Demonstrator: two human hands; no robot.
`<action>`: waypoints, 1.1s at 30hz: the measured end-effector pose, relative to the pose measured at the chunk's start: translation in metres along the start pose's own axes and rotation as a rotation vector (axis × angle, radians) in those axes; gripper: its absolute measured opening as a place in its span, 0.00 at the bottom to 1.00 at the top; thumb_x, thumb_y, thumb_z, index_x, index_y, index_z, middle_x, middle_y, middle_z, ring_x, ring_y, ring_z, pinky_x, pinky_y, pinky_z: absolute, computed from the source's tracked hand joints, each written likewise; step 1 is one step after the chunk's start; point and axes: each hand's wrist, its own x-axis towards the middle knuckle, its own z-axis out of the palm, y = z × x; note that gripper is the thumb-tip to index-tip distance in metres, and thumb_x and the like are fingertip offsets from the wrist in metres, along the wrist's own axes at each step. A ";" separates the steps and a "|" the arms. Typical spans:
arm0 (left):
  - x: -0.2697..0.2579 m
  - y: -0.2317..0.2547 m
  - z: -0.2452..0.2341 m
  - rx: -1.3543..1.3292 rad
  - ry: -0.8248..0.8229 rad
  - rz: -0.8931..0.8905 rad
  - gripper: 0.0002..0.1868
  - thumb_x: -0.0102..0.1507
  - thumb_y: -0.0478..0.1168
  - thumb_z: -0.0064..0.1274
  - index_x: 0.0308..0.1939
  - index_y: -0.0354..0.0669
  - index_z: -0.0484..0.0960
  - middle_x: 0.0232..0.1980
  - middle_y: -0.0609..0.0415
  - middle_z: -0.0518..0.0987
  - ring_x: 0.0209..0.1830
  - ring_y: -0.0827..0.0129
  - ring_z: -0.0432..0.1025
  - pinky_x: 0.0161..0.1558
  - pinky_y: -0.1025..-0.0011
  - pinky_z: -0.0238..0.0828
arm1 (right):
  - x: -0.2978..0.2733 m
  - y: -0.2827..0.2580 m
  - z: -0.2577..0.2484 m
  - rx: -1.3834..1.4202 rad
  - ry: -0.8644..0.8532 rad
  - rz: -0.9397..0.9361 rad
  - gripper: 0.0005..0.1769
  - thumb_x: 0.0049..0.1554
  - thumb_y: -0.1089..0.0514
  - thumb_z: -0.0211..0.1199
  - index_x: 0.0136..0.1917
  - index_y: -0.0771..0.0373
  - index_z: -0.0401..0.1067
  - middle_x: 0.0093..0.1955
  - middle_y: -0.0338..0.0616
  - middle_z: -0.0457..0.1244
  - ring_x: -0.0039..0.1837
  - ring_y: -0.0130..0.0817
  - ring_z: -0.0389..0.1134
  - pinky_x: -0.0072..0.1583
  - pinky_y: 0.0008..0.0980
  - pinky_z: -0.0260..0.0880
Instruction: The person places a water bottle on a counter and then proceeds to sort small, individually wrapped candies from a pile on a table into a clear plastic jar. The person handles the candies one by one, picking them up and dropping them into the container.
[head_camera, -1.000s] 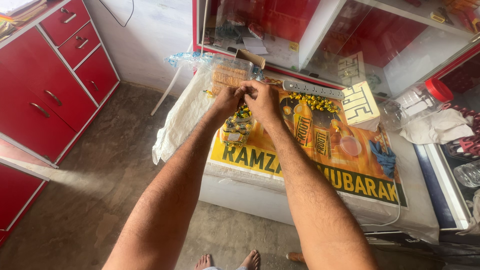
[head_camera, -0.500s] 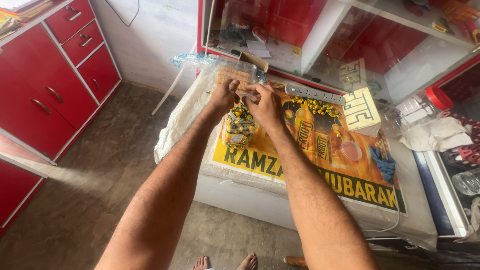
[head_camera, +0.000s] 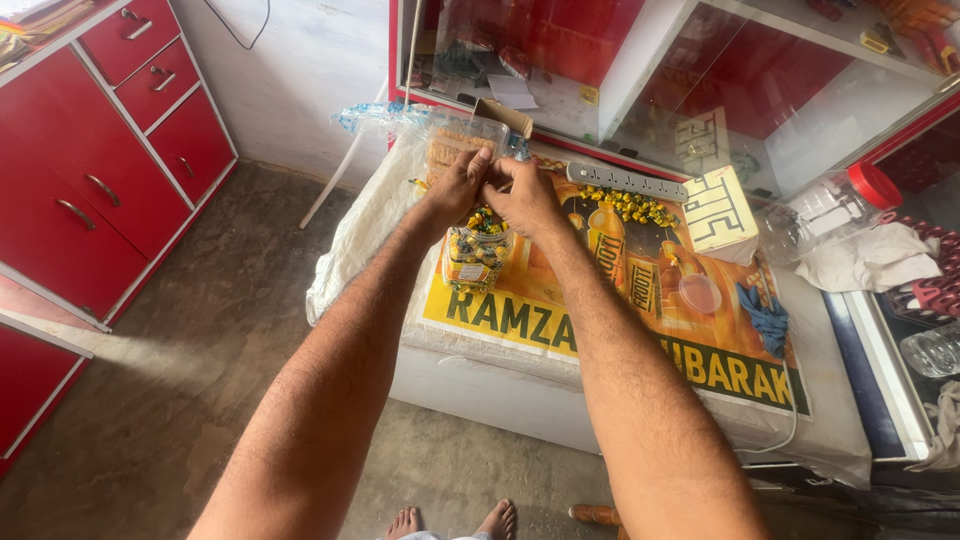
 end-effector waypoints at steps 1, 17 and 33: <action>-0.003 0.002 0.001 -0.014 0.009 0.007 0.35 0.71 0.64 0.29 0.73 0.48 0.63 0.55 0.46 0.81 0.47 0.70 0.79 0.42 0.69 0.79 | 0.001 0.003 0.000 -0.056 0.071 -0.099 0.08 0.56 0.59 0.67 0.49 0.64 0.75 0.43 0.42 0.72 0.42 0.27 0.74 0.44 0.28 0.77; 0.031 -0.046 -0.007 0.213 0.205 0.125 0.19 0.71 0.48 0.45 0.56 0.41 0.82 0.44 0.47 0.86 0.41 0.65 0.81 0.48 0.65 0.79 | -0.005 0.016 0.010 -0.114 0.199 -0.061 0.08 0.55 0.61 0.68 0.49 0.58 0.74 0.44 0.36 0.72 0.46 0.26 0.74 0.49 0.28 0.77; 0.000 -0.014 -0.011 -0.216 0.157 -0.064 0.37 0.72 0.64 0.27 0.66 0.35 0.71 0.49 0.39 0.81 0.44 0.64 0.80 0.54 0.63 0.83 | -0.017 0.020 0.010 -0.230 0.236 -0.292 0.13 0.57 0.58 0.70 0.56 0.59 0.77 0.53 0.44 0.70 0.51 0.32 0.74 0.51 0.31 0.80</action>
